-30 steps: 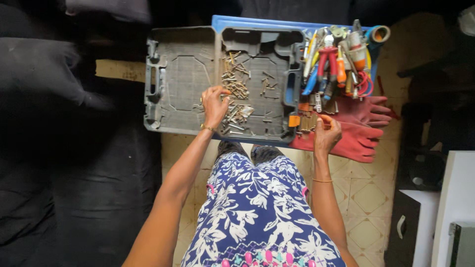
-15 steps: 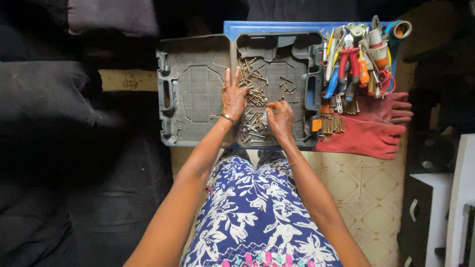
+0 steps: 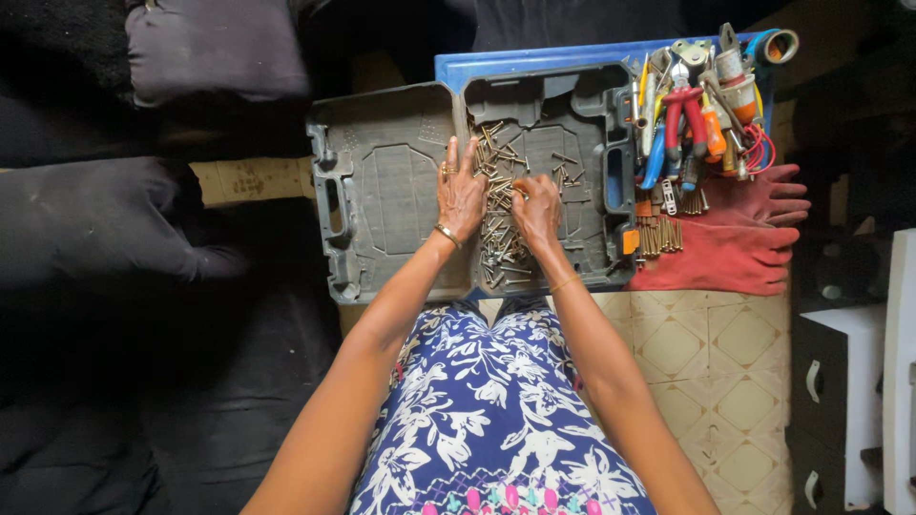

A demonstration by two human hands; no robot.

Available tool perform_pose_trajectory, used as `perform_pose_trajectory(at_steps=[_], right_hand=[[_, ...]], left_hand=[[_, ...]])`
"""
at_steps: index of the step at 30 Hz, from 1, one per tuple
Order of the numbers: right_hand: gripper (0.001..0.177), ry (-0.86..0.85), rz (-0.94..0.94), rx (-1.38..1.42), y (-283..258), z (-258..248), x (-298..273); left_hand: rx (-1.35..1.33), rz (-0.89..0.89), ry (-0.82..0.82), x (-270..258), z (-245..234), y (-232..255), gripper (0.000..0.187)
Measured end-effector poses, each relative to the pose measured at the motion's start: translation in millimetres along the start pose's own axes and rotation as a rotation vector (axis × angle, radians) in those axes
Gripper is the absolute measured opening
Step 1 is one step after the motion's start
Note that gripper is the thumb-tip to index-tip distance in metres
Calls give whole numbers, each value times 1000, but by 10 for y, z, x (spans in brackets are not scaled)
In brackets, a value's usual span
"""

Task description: The person sorts small metal screws from a toolbox lid into a magnetic screwdriver bit holder. They repeatedly pick up screws and place them into the holder, occasionally adjusting the holder or moving screws within the lid.

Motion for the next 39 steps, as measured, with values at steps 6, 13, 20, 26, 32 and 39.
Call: perform_pose_trajectory(at_steps=[6, 13, 20, 26, 32, 39], right_hand=[[20, -83, -127, -91, -143, 208, 224], [13, -138, -138, -129, -130, 218, 186], [11, -31, -73, -57, 126, -3, 119], [26, 56, 253, 440, 843, -72, -299], [29, -51, 760, 1102, 1304, -46, -995], [28, -52, 788, 1144, 1556, -736, -1331]], left_hand=[[29, 6, -38, -17, 82, -21, 7], [-2, 26, -37, -6, -36, 26, 8], [-152, -44, -49, -21, -358, 45, 12], [-562, -408, -181, -186, -147, -143, 8], [-658, -479, 5, -344, -155, -47, 12], [-121, -56, -4, -266, -47, 322, 30]])
Point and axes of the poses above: each hand's wrist, its own x-axis towards the middle knuckle, its own z-axis out of the palm, y = z × x, the point moved 9 cm from there along x, towards the middle knuckle, and after that the axes turned 7 degrees about -z, right-handed, at the moved point
